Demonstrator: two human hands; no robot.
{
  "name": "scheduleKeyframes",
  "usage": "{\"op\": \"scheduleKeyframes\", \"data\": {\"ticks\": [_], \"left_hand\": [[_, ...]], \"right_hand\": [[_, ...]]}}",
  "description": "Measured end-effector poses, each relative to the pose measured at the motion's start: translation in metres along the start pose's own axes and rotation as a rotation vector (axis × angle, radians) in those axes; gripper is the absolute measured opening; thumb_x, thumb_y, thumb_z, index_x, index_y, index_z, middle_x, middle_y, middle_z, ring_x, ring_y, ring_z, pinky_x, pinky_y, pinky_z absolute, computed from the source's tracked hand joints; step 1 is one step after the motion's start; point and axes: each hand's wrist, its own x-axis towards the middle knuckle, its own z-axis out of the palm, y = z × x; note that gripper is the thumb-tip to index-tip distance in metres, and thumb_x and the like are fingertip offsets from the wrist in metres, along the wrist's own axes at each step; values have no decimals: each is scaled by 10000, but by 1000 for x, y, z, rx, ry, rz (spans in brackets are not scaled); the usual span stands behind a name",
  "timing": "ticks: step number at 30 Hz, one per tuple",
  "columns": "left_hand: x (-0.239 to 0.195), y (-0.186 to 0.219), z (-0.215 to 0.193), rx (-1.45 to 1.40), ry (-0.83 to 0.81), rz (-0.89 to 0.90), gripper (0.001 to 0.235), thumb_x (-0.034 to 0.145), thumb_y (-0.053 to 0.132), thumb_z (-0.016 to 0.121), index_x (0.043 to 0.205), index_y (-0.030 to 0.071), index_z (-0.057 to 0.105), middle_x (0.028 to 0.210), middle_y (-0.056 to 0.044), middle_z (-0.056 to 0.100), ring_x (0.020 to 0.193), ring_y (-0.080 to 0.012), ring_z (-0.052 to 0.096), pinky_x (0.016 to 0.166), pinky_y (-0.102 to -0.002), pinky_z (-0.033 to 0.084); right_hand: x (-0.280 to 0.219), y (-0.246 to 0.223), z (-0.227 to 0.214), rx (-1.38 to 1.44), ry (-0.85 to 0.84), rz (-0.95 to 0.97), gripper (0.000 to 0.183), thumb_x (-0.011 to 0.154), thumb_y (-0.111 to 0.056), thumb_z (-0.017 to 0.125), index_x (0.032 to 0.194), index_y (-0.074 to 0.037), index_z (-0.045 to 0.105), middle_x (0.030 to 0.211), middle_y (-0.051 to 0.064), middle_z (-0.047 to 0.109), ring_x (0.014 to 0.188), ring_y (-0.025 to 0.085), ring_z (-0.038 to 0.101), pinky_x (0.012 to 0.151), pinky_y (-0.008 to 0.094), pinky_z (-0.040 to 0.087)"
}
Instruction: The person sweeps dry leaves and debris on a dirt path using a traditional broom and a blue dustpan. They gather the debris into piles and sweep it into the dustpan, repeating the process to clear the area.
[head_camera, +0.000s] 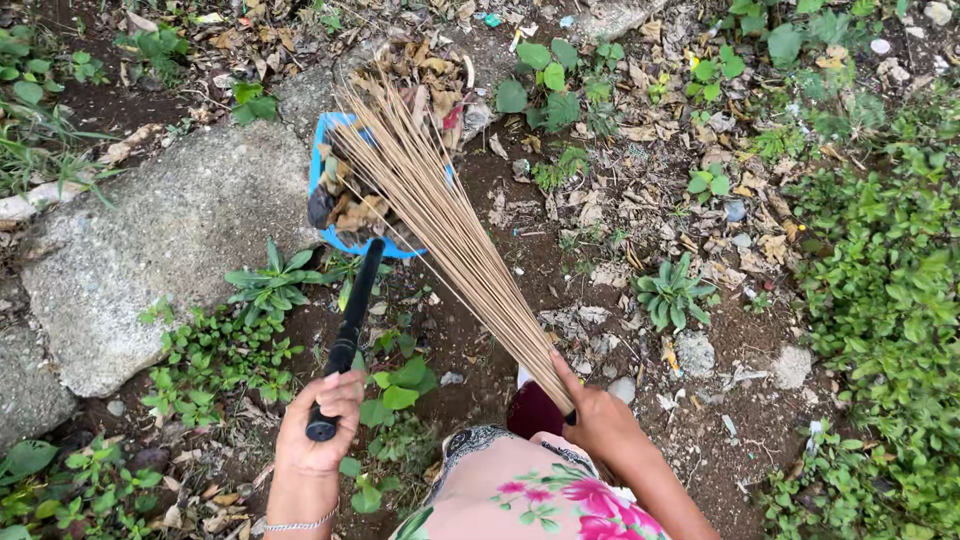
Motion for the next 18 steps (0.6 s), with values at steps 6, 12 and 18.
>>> {"op": "scheduleKeyframes", "data": {"ticks": [6,12,18], "left_hand": [[150,16,69,32,-45,-40,192,909,-48,585,1003,-33,418,774,-23,472,651,-88,512,550,-213,504],[315,22,170,122,-74,60,179,925,-41,584,970,-7,414,778,-19,468,670,-85,510,567,-206,504],[424,28,244,509,3,253,326,919,-32,634,1150,20,411,787,-25,489,625,-94,511,508,-227,486]], "right_hand": [[145,23,-92,37,10,-51,1206,702,-152,798,1582,-379,5,1037,204,689,929,388,699,890,456,560],[309,46,-226,65,3,-183,1196,705,-151,789,1581,-390,11,1036,221,696,932,398,686,885,479,550],[409,42,-318,78,-10,-167,1202,726,-156,798,1600,-358,-3,1011,224,686,901,372,696,904,455,543]]}}
